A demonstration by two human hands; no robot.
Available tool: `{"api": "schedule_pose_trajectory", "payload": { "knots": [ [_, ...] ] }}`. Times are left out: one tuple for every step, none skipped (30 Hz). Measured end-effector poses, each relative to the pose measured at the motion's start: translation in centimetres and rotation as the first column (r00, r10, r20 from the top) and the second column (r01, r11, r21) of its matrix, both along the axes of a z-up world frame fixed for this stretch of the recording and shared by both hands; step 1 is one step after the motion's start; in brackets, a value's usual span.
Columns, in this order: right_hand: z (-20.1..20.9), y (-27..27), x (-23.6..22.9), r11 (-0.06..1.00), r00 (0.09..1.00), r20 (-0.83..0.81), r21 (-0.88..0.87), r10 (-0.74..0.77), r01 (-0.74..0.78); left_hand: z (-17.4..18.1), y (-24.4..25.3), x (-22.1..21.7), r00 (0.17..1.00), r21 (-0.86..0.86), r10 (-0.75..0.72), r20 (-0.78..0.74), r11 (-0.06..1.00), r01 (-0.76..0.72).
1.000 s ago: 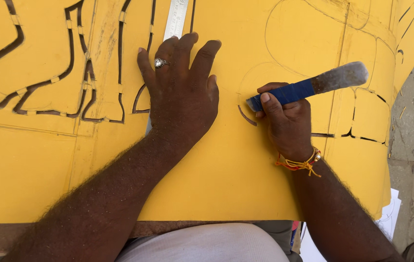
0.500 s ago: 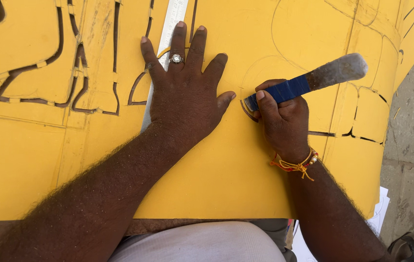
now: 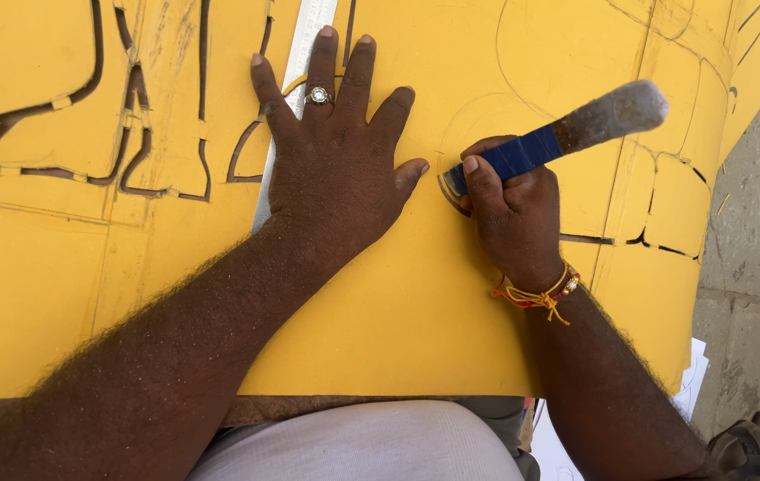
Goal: The person cuts outlines of animals on a large yellow foam sheet using a metal ruler and a hand-held cutting tool.
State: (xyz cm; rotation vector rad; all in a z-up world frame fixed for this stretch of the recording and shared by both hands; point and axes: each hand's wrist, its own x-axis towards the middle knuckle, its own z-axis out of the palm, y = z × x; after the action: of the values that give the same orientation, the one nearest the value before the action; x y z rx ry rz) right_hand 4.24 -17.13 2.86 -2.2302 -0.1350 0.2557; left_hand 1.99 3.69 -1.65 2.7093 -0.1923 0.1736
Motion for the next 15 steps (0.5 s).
{"api": "schedule_pose_trajectory", "payload": {
  "knots": [
    [0.1, 0.1, 0.3, 0.999, 1.000, -0.007, -0.045, 0.012, -0.012, -0.1, 0.0, 0.0, 1.000, -0.001, 0.000, -0.003, 1.000, 0.000],
    [0.2, 0.2, 0.5, 0.996, 1.000, -0.017, -0.089, 0.024, -0.026, -0.2, -0.1, 0.1, 1.000, 0.010, 0.004, 0.010, 1.000, -0.004],
    [0.3, 0.3, 0.8, 0.996, 0.999, -0.023, -0.090, 0.025, -0.027, -0.3, -0.1, 0.1, 1.000, 0.021, 0.008, 0.023, 1.000, -0.009],
    [0.4, 0.4, 1.1, 0.996, 0.997, -0.069, -0.082, 0.016, -0.022, -0.4, -0.1, 0.0, 1.000, 0.018, 0.007, 0.019, 1.000, -0.007],
    [0.5, 0.4, 1.2, 0.997, 0.993, -0.115, -0.075, 0.007, -0.016, -0.6, -0.1, 0.0, 1.000, 0.002, 0.005, 0.016, 1.000, -0.005],
    [0.7, 0.3, 1.2, 0.997, 0.993, -0.114, -0.078, 0.008, -0.017, -0.7, -0.1, 0.0, 1.000, -0.013, 0.005, 0.020, 1.000, -0.004],
    [0.9, 0.3, 1.2, 0.996, 0.992, -0.117, -0.075, 0.045, -0.054, -0.7, -0.1, 0.0, 1.000, -0.016, 0.005, 0.021, 1.000, -0.005],
    [1.0, 0.3, 1.3, 0.993, 0.989, -0.122, -0.069, 0.084, -0.093, -0.8, -0.1, -0.1, 0.999, -0.015, 0.006, 0.046, 1.000, -0.005],
    [1.1, 0.4, 1.5, 0.993, 0.989, -0.123, -0.071, 0.086, -0.096, -0.9, 0.0, -0.1, 0.998, -0.015, 0.006, 0.070, 1.000, -0.005],
    [1.2, 0.3, 1.5, 0.990, 0.986, -0.140, -0.093, 0.094, -0.108, -1.1, 0.0, -0.2, 0.998, -0.016, 0.009, 0.069, 1.000, -0.008],
    [1.3, 0.3, 1.6, 0.986, 0.982, -0.157, -0.115, 0.102, -0.120, -1.2, 0.1, -0.3, 0.997, -0.013, 0.004, 0.079, 1.000, -0.003],
    [1.4, 0.3, 1.7, 0.986, 0.982, -0.158, -0.116, 0.103, -0.122, -1.3, 0.1, -0.4, 0.996, -0.010, -0.002, 0.089, 1.000, 0.003],
    [1.5, 0.2, 1.8, 0.981, 0.980, -0.170, -0.144, 0.104, -0.130, -1.3, 0.0, -0.4, 0.996, -0.010, 0.000, 0.088, 1.000, 0.001],
    [1.6, 0.2, 1.9, 0.976, 0.977, -0.182, -0.171, 0.106, -0.138, -1.3, 0.0, -0.4, 0.996, -0.019, 0.004, 0.093, 1.000, -0.002],
    [1.7, 0.1, 1.9, 0.976, 0.977, -0.183, -0.170, 0.107, -0.139, -1.3, 0.0, -0.4, 0.995, -0.028, 0.008, 0.098, 1.000, -0.005]
  ]
}}
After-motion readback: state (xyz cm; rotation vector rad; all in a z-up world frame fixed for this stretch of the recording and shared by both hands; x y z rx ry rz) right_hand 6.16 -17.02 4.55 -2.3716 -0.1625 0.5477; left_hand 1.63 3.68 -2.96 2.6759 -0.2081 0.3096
